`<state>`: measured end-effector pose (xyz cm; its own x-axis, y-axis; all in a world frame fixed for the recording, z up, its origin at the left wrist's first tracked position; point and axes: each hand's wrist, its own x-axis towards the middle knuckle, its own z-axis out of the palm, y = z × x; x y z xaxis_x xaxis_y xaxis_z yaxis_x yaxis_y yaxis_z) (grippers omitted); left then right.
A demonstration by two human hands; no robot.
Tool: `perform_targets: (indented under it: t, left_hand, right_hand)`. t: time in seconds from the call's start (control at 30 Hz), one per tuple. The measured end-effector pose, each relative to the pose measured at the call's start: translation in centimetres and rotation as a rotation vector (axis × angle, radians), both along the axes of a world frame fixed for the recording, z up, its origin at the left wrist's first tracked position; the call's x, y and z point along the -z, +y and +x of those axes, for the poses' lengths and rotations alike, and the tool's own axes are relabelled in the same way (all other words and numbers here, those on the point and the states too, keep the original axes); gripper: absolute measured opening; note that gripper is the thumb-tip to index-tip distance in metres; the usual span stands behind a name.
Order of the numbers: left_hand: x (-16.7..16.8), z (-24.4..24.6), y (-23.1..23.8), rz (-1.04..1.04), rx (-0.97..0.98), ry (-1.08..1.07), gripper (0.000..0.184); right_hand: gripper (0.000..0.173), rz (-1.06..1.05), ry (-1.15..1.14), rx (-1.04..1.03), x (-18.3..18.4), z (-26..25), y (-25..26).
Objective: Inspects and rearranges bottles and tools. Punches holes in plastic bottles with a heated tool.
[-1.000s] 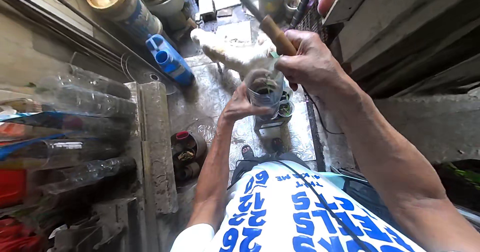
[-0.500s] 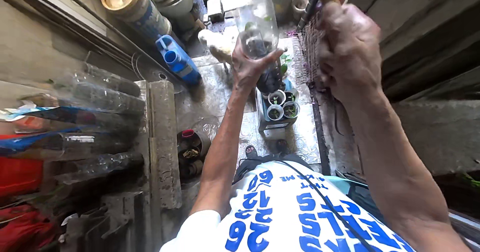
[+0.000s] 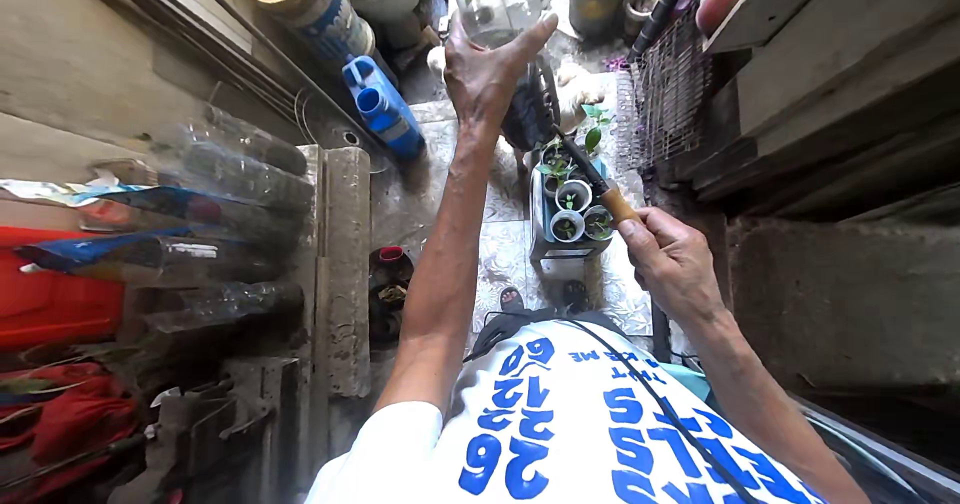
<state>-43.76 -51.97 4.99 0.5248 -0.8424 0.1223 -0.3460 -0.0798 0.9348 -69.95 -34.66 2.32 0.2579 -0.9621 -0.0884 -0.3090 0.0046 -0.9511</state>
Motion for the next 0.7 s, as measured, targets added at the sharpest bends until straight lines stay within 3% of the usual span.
perform_targets:
  t: [0.3,0.7]
  left_hand:
    - [-0.9,0.2,0.5,0.035,-0.045,-0.003,0.083]
    - [-1.0,0.4,0.6,0.005,-0.031,0.003,0.091]
  right_hand:
    - [0.029,-0.032,0.055,-0.053,0.0,1.2,0.1]
    - [0.031,-0.043,0.054,-0.05,0.1,1.4,0.5]
